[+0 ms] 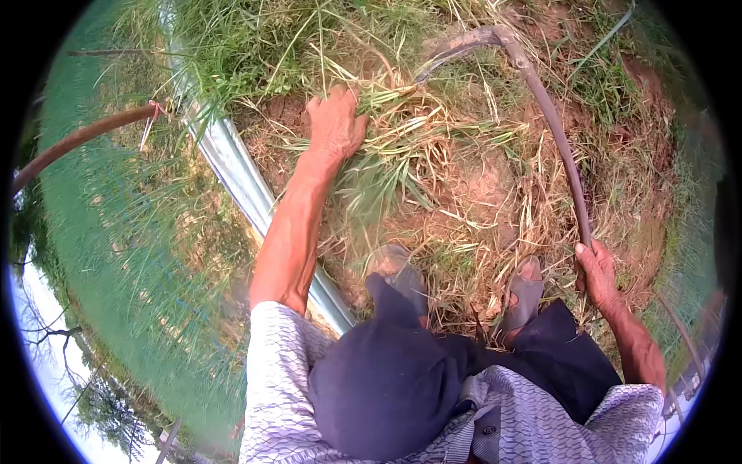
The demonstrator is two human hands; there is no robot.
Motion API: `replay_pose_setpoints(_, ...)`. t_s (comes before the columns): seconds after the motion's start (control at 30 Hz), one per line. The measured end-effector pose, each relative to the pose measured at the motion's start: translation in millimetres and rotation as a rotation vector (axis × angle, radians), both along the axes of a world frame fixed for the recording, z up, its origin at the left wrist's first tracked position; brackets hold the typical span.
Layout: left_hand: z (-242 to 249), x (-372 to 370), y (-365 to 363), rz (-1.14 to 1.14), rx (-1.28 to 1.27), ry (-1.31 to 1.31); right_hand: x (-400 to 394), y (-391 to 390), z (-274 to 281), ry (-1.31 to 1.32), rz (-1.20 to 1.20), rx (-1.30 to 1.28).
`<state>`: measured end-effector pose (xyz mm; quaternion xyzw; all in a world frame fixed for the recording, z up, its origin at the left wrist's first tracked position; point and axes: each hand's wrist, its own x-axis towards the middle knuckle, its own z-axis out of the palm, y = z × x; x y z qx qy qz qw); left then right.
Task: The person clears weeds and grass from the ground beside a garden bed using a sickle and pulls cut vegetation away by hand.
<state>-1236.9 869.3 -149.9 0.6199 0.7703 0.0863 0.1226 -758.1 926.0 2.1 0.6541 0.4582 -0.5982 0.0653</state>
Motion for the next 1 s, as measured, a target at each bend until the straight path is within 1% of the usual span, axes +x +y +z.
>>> replay_pose_setpoints(0.03, 7, 7, -1, 0.011, 0.026, -0.051, 0, 0, -4, 0.01, -0.011, 0.008)
replay_pose_setpoints(0.07, 4, 9, 0, 0.006, 0.031, -0.049, -1, 0, -7, 0.022, -0.022, 0.019)
replay_pose_setpoints(0.13, 0, 14, 0, 0.06, 0.032, -0.126, -1, 2, -6, 0.025, -0.011, 0.025)
replay_pose_setpoints(0.17, -1, 21, -3, 0.076, 0.075, -0.162, -1, 3, -4, 0.028, 0.001, 0.03)
replay_pose_setpoints(0.2, 2, 32, -9, 0.044, 0.089, -0.256, 0, 5, -3, 0.031, 0.008, 0.042)
replay_pose_setpoints(0.23, 14, 50, -15, -0.014, -0.023, -0.271, 4, 7, 0, 0.03, 0.0, 0.052)
replay_pose_setpoints(0.27, 27, 74, -25, -0.104, -0.216, -0.293, 11, 9, 2, 0.036, 0.023, 0.06)
replay_pose_setpoints(0.37, 33, 161, -92, -0.609, -0.457, -0.514, 22, 11, 15, 0.028, 0.049, 0.07)
replay_pose_setpoints(0.4, 41, 180, -107, -0.747, -0.458, -0.597, 25, 12, 20, 0.005, 0.073, 0.066)
replay_pose_setpoints(0.47, 47, 191, -113, -1.059, -0.579, -0.597, 32, 7, 28, 0.012, 0.07, 0.086)
replay_pose_setpoints(0.5, 57, 179, -100, -1.068, -0.576, -0.592, 33, 5, 34, 0.009, 0.063, 0.073)
replay_pose_setpoints(0.53, 77, 156, -80, -0.828, -0.775, -0.788, 34, 3, 37, 0.007, 0.059, 0.054)
replay_pose_setpoints(0.57, 87, 132, -61, -0.566, -0.96, -0.968, 36, -1, 35, 0.034, -0.031, 0.009)
replay_pose_setpoints(0.63, 87, 91, -32, -0.526, -0.703, -0.962, 41, -6, 37, 0.022, -0.07, 0.007)
replay_pose_setpoints(0.67, 102, 75, -11, -0.366, -0.63, -0.768, 43, -9, 38, 0.008, -0.107, 0.001)
replay_pose_setpoints(0.7, 104, 68, 8, -0.26, -0.498, -0.415, 44, -12, 38, -0.003, -0.139, -0.006)
replay_pose_setpoints(0.73, 96, 60, 22, -0.095, -0.225, -0.328, 44, -15, 38, 0.003, -0.151, -0.001)
replay_pose_setpoints(0.77, 79, 49, 39, -0.083, 0.008, -0.054, 43, -18, 38, -0.015, -0.161, 0.026)
replay_pose_setpoints(0.8, 66, 41, 57, -0.002, 0.055, -0.002, 45, -22, 38, -0.035, -0.171, 0.05)
replay_pose_setpoints(0.83, 55, 34, 73, 0.076, 0.046, -0.179, 51, -28, 33, 0.003, -0.199, 0.071)
replay_pose_setpoints(0.87, 39, 28, 83, 0.072, 0.039, -0.177, 57, -36, 26, 0.004, -0.204, 0.065)
replay_pose_setpoints(0.9, 21, 24, 92, -0.013, 0.088, -0.173, 62, -44, 21, 0.02, -0.247, 0.084)
replay_pose_setpoints(0.93, 19, 26, 97, -0.098, 0.132, -0.174, 66, -51, 18, 0.029, -0.29, 0.099)
replay_pose_setpoints(0.97, 18, 25, 101, -0.091, 0.125, -0.248, 63, -59, 17, 0.008, -0.349, 0.095)
replay_pose_setpoints(1.0, 10, 25, 104, -0.099, 0.114, -0.255, 60, -64, 17, 0.0, -0.358, 0.086)
